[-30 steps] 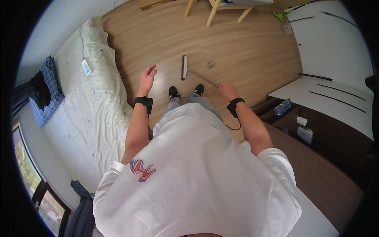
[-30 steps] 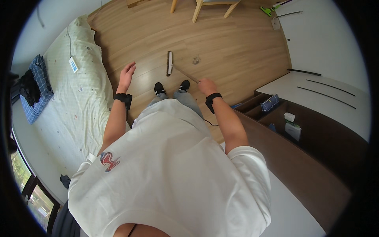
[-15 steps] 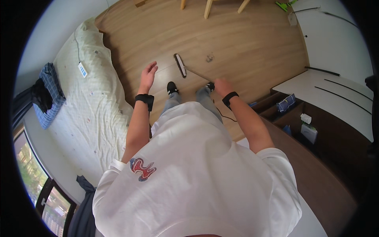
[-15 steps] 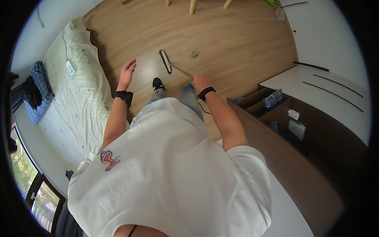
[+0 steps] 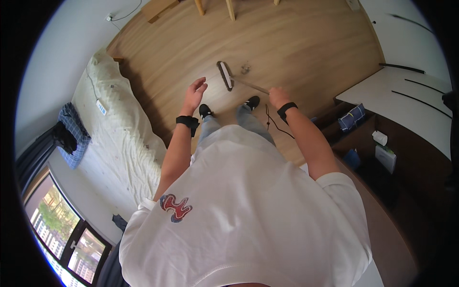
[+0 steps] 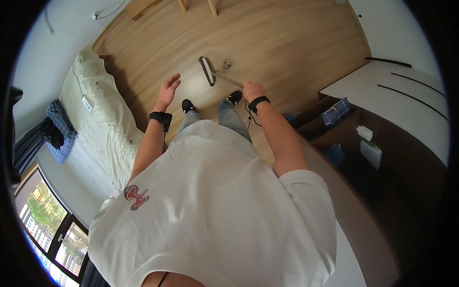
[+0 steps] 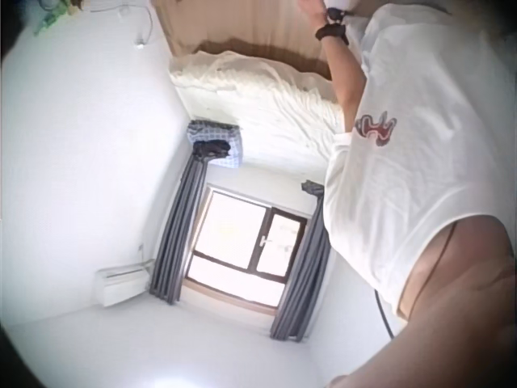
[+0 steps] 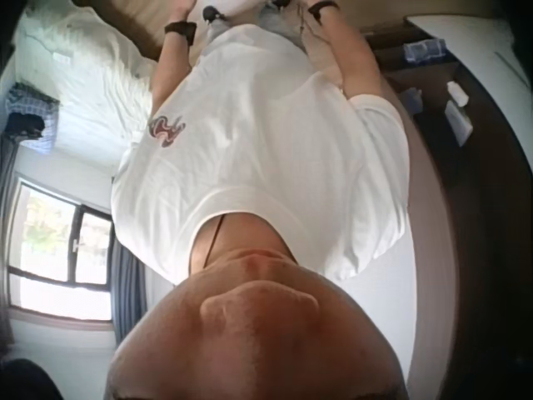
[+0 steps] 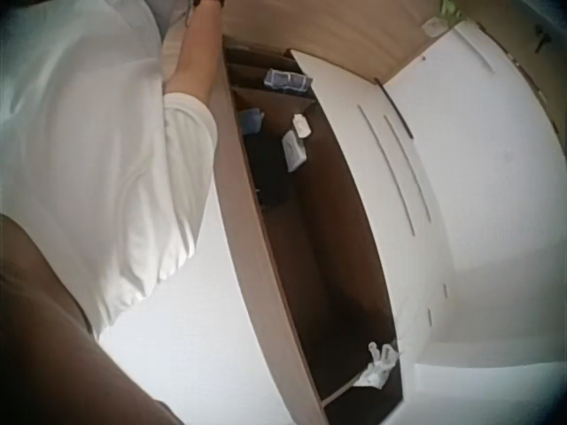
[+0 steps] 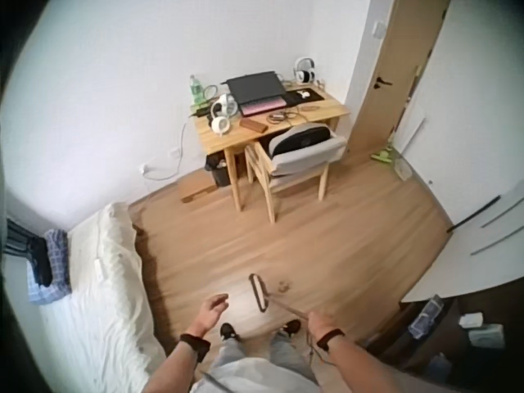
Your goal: The person sweeps a bedroom floor with a broom, gathering debris into a dustpan. They then switch to a mop and wipe the floor near the door and desk area.
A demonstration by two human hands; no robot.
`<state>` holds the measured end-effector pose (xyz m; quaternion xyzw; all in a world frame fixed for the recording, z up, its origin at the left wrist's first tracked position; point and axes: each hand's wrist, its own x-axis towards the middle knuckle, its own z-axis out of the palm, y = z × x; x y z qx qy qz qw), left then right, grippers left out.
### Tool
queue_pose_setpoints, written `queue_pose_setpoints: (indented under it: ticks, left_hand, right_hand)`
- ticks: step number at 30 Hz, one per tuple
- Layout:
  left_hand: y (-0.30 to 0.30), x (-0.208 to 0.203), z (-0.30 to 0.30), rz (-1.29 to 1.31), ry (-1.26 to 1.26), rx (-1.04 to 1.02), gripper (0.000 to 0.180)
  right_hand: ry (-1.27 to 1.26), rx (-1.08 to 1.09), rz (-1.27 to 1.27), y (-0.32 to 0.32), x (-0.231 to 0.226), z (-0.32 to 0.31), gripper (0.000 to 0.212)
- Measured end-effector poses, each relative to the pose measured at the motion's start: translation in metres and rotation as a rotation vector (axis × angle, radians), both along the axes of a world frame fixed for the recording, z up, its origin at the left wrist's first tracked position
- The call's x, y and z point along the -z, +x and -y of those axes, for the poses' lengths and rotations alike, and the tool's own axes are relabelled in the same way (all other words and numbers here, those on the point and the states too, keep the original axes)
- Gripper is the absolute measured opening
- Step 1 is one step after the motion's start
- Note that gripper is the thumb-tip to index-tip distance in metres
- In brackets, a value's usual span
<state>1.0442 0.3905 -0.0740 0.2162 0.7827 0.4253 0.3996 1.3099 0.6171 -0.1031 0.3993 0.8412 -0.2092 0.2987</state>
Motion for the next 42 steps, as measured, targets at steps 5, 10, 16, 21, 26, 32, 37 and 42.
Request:
queue_pose_setpoints:
  ticks: [5, 10, 16, 21, 26, 32, 37, 42]
  left_hand:
    - [0.021, 0.004, -0.035, 0.000, -0.019, 0.035, 0.043]
    - [0.035, 0.001, -0.057, -0.028, -0.039, 0.058, 0.043]
    - [0.038, -0.007, -0.074, -0.042, -0.049, 0.077, 0.044]
    - [0.038, -0.009, -0.088, -0.038, -0.045, 0.089, 0.044]
    - [0.043, -0.011, -0.104, -0.028, -0.078, 0.136, 0.043]
    - [0.046, -0.010, -0.119, -0.064, -0.048, 0.163, 0.046]
    - [0.044, -0.014, -0.122, -0.087, -0.027, 0.174, 0.046]
    - [0.043, -0.014, -0.125, -0.078, -0.017, 0.168, 0.046]
  right_hand:
    - [-0.059, 0.059, 0.047, 0.030, 0.007, -0.051, 0.020]
    - [-0.115, 0.154, 0.099, 0.052, -0.019, -0.083, 0.020]
    - [-0.054, 0.203, 0.129, 0.076, -0.010, -0.103, 0.022]
    - [-0.018, 0.270, 0.102, 0.101, 0.001, -0.114, 0.022]
    - [-0.020, 0.304, 0.124, 0.113, -0.010, -0.124, 0.023]
    - [0.038, 0.379, 0.091, 0.127, -0.015, -0.125, 0.023]
    - [-0.081, 0.431, 0.170, 0.119, -0.034, -0.122, 0.025]
    - [-0.042, 0.320, -0.006, 0.101, -0.023, -0.106, 0.024]
